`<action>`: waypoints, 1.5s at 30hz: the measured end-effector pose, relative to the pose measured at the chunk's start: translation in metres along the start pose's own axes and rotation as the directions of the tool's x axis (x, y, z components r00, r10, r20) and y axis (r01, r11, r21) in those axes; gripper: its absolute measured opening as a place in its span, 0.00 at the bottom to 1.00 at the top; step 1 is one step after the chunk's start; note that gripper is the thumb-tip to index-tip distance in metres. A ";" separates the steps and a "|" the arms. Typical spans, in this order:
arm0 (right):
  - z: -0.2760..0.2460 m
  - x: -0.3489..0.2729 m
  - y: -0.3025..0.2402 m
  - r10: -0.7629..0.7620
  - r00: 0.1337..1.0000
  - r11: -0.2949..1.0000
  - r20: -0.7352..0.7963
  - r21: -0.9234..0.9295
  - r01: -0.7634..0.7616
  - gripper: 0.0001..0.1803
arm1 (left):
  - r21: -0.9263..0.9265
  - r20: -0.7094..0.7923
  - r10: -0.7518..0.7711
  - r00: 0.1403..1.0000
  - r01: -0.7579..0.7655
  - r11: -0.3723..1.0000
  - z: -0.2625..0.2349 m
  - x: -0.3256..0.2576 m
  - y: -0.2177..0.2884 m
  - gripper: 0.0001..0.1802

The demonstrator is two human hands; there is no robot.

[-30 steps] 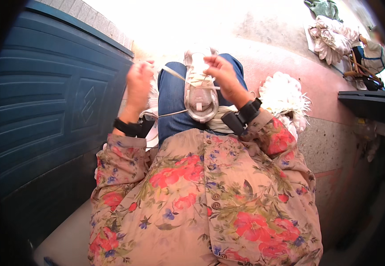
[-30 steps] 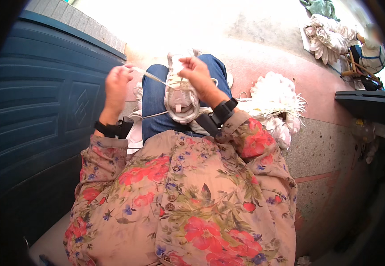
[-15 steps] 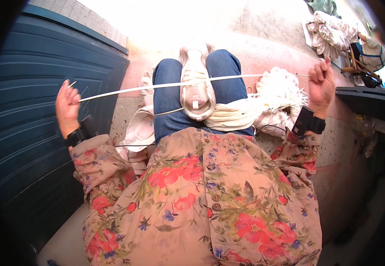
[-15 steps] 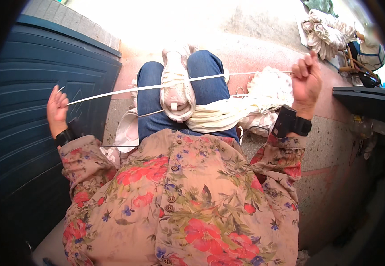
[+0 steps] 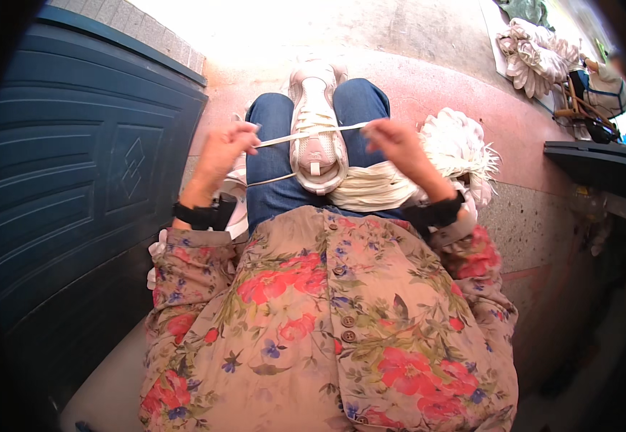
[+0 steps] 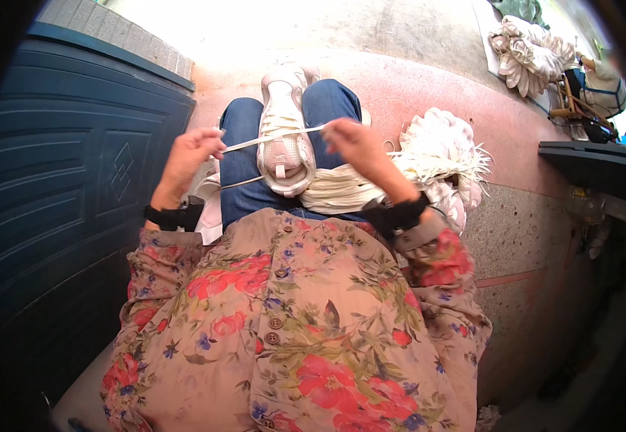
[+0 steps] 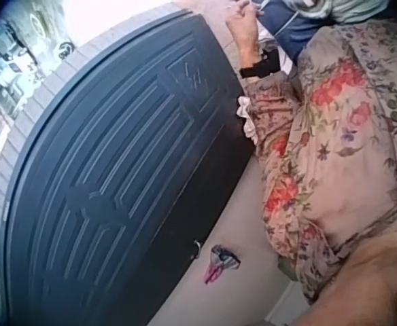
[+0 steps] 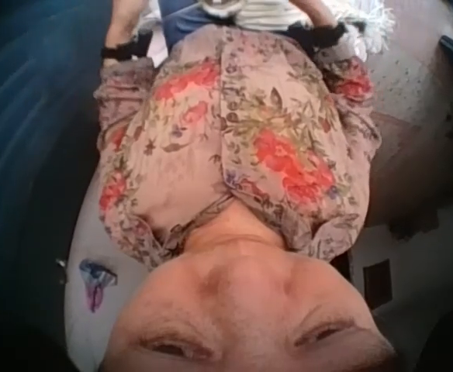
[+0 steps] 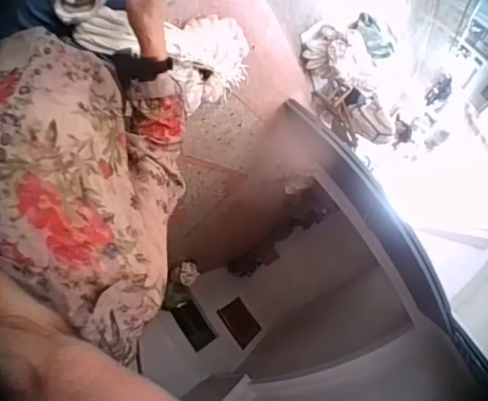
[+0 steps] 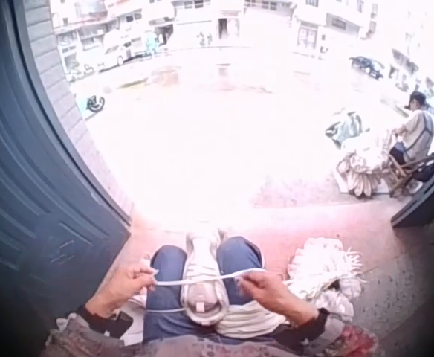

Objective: The recorder is lacing a pair of white sneakers while seated in a manufacturing environment.

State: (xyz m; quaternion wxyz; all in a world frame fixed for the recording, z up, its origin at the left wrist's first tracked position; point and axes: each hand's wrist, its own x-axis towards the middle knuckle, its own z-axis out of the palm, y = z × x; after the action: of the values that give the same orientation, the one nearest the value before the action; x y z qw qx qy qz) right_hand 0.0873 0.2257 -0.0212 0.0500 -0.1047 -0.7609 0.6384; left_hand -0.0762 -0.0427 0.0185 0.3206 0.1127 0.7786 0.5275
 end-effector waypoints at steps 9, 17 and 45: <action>0.044 0.005 0.003 -0.088 0.995 0.787 -0.049 -0.616 0.040 0.09 | 0.500 -0.061 0.415 0.908 -0.331 0.800 0.051 -0.006 -0.033 0.06; 0.051 0.017 -0.010 0.009 1.000 0.589 0.017 -0.808 0.008 0.06 | 0.738 0.056 0.632 0.773 -0.458 0.495 0.062 0.005 -0.023 0.04; 0.056 0.007 -0.001 -0.469 0.883 0.372 0.007 -0.906 0.204 0.06 | 0.781 -0.037 0.641 0.767 -0.377 0.497 0.078 0.000 -0.024 0.07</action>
State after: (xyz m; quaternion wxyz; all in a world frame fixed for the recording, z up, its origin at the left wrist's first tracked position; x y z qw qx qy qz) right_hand 0.0686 0.1738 -0.0307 0.2141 -0.0363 -0.9708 0.1021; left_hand -0.0241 0.0052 -0.0218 -0.0583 0.3717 0.8923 0.2495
